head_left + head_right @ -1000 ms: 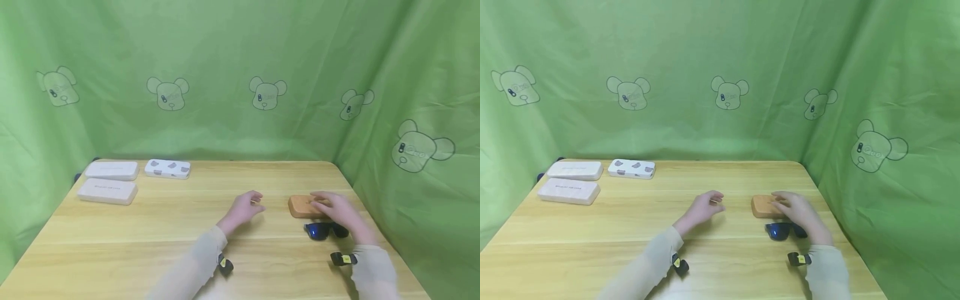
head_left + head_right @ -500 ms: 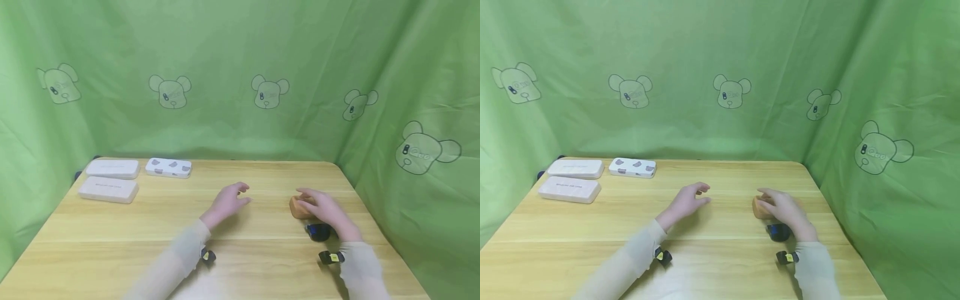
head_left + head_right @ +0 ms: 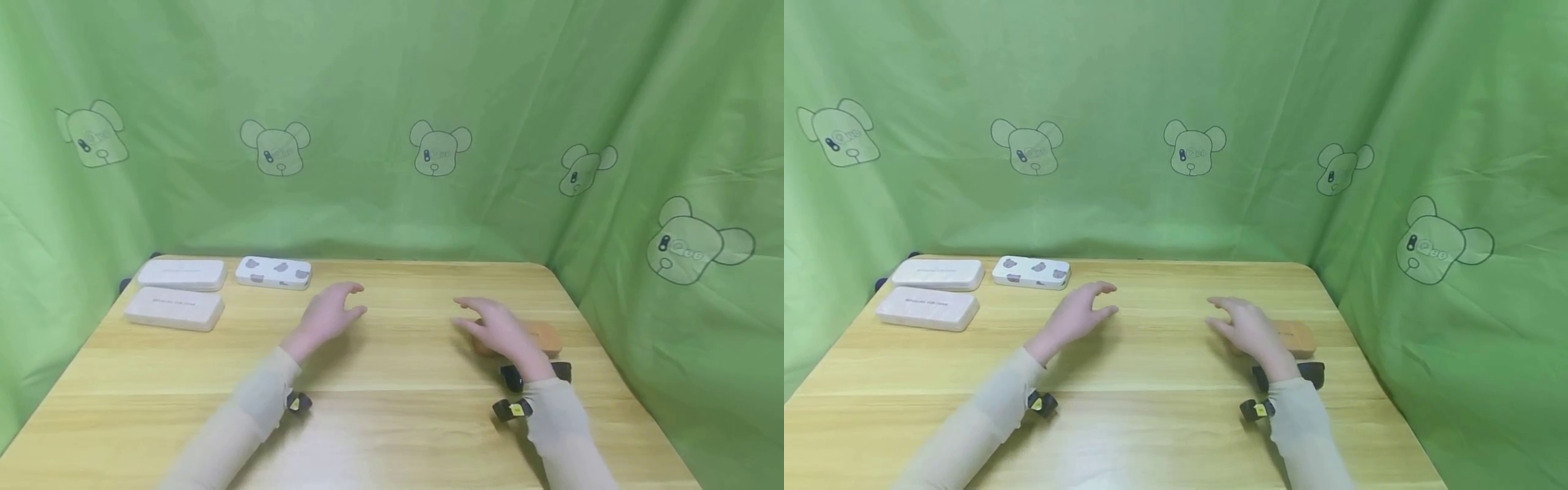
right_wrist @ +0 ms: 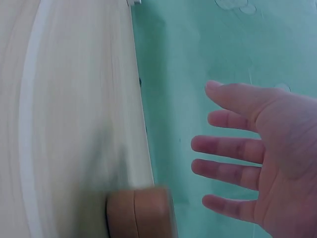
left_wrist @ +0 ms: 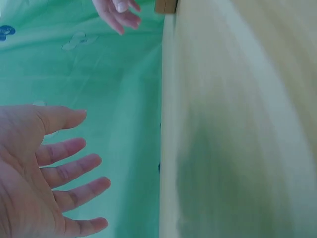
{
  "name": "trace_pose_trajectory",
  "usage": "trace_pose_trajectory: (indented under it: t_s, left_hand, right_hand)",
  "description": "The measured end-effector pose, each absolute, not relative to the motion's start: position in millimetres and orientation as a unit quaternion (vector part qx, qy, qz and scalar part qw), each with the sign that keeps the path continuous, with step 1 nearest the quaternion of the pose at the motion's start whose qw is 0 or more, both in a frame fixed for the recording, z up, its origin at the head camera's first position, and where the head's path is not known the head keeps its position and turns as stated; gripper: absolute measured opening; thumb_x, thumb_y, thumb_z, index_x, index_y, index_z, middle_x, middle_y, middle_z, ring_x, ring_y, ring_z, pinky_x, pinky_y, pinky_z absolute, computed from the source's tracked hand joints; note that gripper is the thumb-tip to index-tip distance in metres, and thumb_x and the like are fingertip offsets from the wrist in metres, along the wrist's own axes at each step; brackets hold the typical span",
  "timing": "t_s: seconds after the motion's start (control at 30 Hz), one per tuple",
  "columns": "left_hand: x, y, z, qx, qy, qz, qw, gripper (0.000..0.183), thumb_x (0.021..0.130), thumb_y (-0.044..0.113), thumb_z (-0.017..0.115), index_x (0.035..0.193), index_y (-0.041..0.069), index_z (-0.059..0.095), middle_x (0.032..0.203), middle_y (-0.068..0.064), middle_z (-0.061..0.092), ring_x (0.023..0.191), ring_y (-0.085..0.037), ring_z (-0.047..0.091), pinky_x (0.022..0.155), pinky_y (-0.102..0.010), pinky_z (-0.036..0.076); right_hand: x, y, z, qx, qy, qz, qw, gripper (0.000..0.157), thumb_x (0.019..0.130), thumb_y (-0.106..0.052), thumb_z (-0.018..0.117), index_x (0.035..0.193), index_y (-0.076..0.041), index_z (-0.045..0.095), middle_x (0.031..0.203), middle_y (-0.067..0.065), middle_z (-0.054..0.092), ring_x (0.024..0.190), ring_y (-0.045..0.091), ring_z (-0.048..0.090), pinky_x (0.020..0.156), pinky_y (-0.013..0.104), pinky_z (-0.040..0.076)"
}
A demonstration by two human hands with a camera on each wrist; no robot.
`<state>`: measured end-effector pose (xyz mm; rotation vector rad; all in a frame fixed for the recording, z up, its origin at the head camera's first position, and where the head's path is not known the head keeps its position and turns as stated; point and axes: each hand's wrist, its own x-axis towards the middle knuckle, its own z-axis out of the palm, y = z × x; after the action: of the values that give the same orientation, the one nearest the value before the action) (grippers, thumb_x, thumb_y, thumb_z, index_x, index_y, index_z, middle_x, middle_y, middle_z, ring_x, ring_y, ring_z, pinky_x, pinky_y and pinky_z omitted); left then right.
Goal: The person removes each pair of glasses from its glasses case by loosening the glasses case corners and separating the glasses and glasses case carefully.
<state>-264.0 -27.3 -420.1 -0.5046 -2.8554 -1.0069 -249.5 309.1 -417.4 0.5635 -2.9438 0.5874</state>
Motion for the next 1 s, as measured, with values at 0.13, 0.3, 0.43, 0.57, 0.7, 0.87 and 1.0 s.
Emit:
trace_pose_trajectory:
  t_s: [0.13,0.3,0.43,0.57,0.7,0.87,1.0]
  left_hand:
    - [-270,-50,-417,-0.166,-0.93,-0.327,0.037,0.049,0.091,0.03,0.066,0.135,0.01,0.055,0.14,-0.01,0.058,0.132,-0.03,0.052,0.114,-0.047,0.039]
    - [-275,-77,-416,-0.155,-0.93,-0.331,0.029,0.053,0.092,0.03,0.064,0.138,0.007,0.051,0.143,-0.014,0.053,0.135,-0.033,0.048,0.116,-0.049,0.036]
    - [-277,-96,-415,-0.151,-0.93,-0.332,0.033,0.056,0.091,0.028,0.065,0.139,0.004,0.049,0.144,-0.018,0.051,0.133,-0.038,0.048,0.115,-0.053,0.036]
    - [-280,-110,-416,-0.157,-0.93,-0.328,0.042,0.059,0.089,0.025,0.068,0.139,0.001,0.048,0.144,-0.021,0.05,0.133,-0.039,0.047,0.116,-0.053,0.034]
    - [-285,-120,-417,-0.166,-0.936,-0.307,0.044,0.064,0.087,0.028,0.071,0.139,0.001,0.047,0.145,-0.02,0.049,0.137,-0.041,0.042,0.118,-0.054,0.03]
    - [-290,-131,-418,-0.185,-0.942,-0.275,0.048,0.066,0.085,0.028,0.073,0.139,0.001,0.047,0.144,-0.021,0.05,0.139,-0.045,0.037,0.118,-0.059,0.025]
    - [-291,-139,-416,-0.192,-0.948,-0.248,0.048,0.069,0.084,0.029,0.074,0.141,0.002,0.045,0.144,-0.022,0.049,0.136,-0.044,0.041,0.117,-0.06,0.028]
  right_hand:
    - [-254,292,-415,0.194,-0.962,0.189,0.04,0.052,0.094,-0.037,0.062,0.136,-0.007,0.055,0.138,0.016,0.058,0.127,0.037,0.054,0.11,0.053,0.041]
    - [-259,273,-417,0.21,-0.959,0.188,0.036,0.053,0.094,-0.034,0.063,0.137,-0.005,0.054,0.138,0.016,0.058,0.129,0.037,0.053,0.112,0.053,0.04]
    - [-263,258,-419,0.214,-0.96,0.178,0.023,0.058,0.093,-0.037,0.062,0.14,-0.006,0.05,0.141,0.015,0.055,0.131,0.036,0.051,0.113,0.052,0.039]
    - [-266,242,-417,0.215,-0.962,0.167,0.008,0.063,0.093,-0.045,0.06,0.144,-0.009,0.046,0.144,0.015,0.053,0.133,0.037,0.049,0.114,0.053,0.037]
    - [-270,228,-418,0.216,-0.964,0.154,0.01,0.067,0.092,-0.05,0.059,0.146,-0.013,0.043,0.146,0.016,0.05,0.134,0.037,0.048,0.115,0.053,0.036]
    - [-276,209,-423,0.226,-0.963,0.147,0.025,0.07,0.091,-0.05,0.061,0.147,-0.014,0.041,0.145,0.018,0.05,0.134,0.04,0.047,0.114,0.056,0.036]
    - [-281,193,-426,0.233,-0.96,0.154,0.029,0.071,0.09,-0.048,0.063,0.148,-0.014,0.04,0.146,0.018,0.05,0.134,0.04,0.046,0.114,0.056,0.036]
